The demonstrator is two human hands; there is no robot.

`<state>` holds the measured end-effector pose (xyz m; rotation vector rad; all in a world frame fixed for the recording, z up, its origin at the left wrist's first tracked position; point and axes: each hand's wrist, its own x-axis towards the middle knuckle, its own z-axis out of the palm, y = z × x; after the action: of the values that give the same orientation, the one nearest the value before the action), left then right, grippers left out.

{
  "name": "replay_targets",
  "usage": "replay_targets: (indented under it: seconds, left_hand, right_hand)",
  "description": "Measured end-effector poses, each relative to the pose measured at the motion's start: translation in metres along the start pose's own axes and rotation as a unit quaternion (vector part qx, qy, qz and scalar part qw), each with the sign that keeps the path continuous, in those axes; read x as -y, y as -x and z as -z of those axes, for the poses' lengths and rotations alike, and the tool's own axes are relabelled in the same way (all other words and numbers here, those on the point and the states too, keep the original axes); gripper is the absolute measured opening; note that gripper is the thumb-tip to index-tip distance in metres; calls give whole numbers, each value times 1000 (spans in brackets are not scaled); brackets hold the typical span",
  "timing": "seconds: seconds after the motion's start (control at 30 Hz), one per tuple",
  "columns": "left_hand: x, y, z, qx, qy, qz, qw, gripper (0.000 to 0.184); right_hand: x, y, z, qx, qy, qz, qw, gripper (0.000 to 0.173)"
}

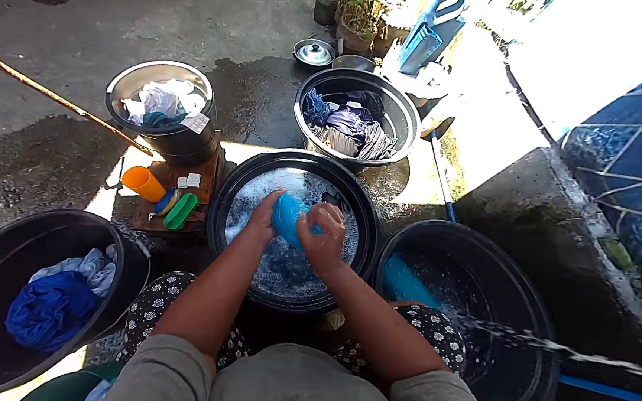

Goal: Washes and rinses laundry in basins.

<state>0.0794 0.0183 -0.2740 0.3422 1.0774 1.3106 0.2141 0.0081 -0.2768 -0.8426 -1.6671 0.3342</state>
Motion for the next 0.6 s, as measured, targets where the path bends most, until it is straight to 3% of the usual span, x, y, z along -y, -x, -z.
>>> replay_targets:
  seconds: [0.13,0.27,0.37,0.5,0.53,0.6]
  left_hand:
    - [7,-6,14,143,-72,87,983,25]
    - [17,-14,23,268,-291,128,909,25]
    - [29,-11,16,278,-460,116,835,19]
    - [44,-3,13,223,-668,101,703,39]
    - [49,0,16,200,-690,96,689,42]
    - [51,6,25,151,-700,79,693,41]
  right_hand:
    - [8,27,-1,70,98,197,973,21]
    - [6,58,3,194,100,329,919,20]
    - [2,83,0,262,91,360,891,20]
    - [5,106,-3,427,78,321,842,17]
    - [8,109,-5,484,78,295,820,20]
    - [7,115,-10,484,86,316,812,21]
